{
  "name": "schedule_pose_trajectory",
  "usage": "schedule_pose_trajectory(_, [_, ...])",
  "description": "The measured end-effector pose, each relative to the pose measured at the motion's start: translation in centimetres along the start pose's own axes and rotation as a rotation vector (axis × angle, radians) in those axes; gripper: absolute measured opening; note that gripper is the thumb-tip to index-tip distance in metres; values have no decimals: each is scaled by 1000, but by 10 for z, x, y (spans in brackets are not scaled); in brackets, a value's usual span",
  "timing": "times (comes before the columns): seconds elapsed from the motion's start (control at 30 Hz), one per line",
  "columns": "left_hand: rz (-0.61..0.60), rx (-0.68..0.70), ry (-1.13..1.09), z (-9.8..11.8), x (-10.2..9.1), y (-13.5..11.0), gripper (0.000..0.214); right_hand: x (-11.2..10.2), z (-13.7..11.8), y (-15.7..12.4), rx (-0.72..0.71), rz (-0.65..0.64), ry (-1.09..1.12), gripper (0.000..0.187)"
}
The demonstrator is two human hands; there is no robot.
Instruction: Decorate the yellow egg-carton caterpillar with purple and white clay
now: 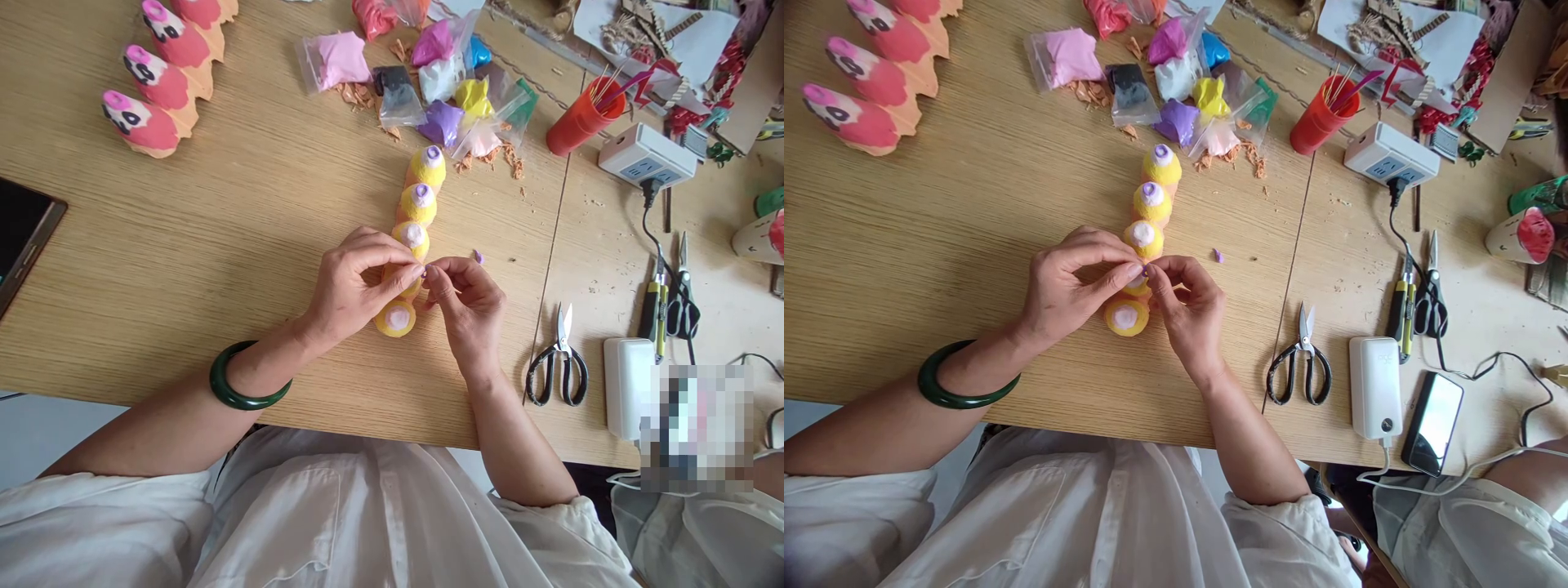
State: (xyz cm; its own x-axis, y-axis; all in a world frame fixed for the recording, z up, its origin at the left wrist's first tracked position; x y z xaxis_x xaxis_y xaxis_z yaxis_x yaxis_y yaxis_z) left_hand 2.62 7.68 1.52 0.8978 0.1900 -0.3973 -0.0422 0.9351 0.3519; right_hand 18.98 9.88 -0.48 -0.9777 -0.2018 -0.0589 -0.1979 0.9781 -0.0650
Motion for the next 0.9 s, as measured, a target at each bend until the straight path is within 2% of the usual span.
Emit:
schedule_pose_trajectory(0.2, [11, -8, 21, 0, 0, 0, 18, 1, 2, -1, -2, -19, 13, 38])
schedule_pose_trajectory(0.4, [29, 17, 13, 4, -2, 0, 27, 0, 0, -1, -28, -7, 28, 37])
schedule_pose_trajectory(0.63, [4, 57, 97, 6, -2, 0, 12, 0, 0, 0, -39, -16, 1, 36])
schedule_pose_trajectory(0.9, [1, 69, 135, 5, -3, 1, 16, 1, -2, -3, -57, -33, -85, 39])
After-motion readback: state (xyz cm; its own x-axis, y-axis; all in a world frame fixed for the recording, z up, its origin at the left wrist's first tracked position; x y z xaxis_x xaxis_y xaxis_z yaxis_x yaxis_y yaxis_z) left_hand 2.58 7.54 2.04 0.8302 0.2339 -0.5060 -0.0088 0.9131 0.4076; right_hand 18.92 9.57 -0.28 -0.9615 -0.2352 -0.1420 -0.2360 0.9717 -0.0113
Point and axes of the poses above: each hand's wrist, its own y-axis towards the middle knuckle, its own x-axis out of the palm, z = x × y, the point moved 7 cm from there along y, towards the middle knuckle, and after that the axes turned 1 degree about -z, right-handed, at the moved point
